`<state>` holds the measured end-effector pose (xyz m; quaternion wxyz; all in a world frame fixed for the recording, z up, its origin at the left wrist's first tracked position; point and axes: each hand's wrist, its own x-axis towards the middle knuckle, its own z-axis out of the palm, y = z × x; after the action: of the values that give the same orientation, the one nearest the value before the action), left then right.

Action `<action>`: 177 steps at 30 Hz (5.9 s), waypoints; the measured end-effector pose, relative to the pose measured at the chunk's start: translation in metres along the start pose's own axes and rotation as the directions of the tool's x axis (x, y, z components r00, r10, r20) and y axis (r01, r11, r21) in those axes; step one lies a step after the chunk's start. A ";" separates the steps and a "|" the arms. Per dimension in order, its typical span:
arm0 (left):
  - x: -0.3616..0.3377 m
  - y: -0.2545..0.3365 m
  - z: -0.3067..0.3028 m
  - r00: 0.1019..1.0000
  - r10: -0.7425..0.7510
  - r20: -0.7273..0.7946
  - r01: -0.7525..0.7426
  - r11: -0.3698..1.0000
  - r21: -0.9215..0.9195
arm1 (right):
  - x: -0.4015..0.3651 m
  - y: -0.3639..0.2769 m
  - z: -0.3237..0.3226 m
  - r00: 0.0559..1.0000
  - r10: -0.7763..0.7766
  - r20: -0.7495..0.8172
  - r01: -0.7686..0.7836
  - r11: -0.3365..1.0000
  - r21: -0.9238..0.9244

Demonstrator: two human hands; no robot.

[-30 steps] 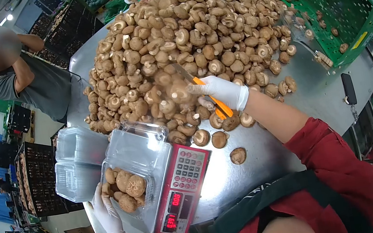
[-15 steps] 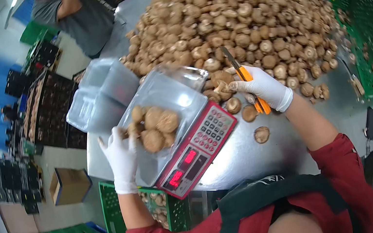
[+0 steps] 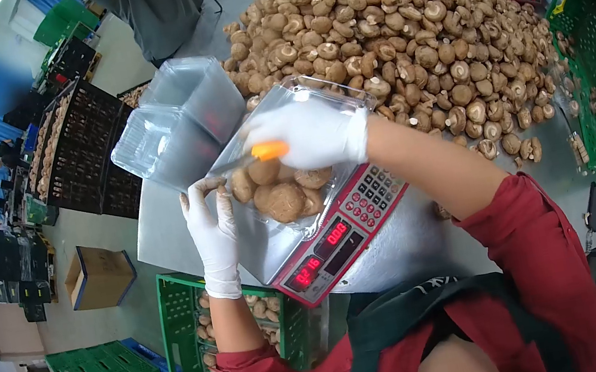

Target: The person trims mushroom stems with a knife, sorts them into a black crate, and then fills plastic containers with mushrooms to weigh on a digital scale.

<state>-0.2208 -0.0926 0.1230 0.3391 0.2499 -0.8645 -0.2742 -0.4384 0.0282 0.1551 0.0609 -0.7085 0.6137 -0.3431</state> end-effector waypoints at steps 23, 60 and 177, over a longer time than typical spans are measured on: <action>0.026 -0.024 -0.055 0.999 -0.045 0.003 0.045 0.991 -0.123 | -0.160 -0.020 -0.051 0.564 0.825 0.011 -0.574 0.383 0.724; -0.025 0.032 -0.009 0.970 -0.188 0.154 0.213 0.962 -0.168 | -0.117 0.005 -0.003 0.638 0.716 0.281 -0.543 0.161 0.824; 0.176 -0.088 -0.050 0.921 -0.302 0.247 0.121 0.823 0.555 | -0.444 -0.086 -0.078 0.120 0.979 -0.166 -0.290 0.195 0.937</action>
<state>-0.2770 -0.2806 0.1764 0.0772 0.3809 -0.9161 -0.0990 -0.4158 0.4798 0.0748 0.2193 0.0290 0.6358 -0.7395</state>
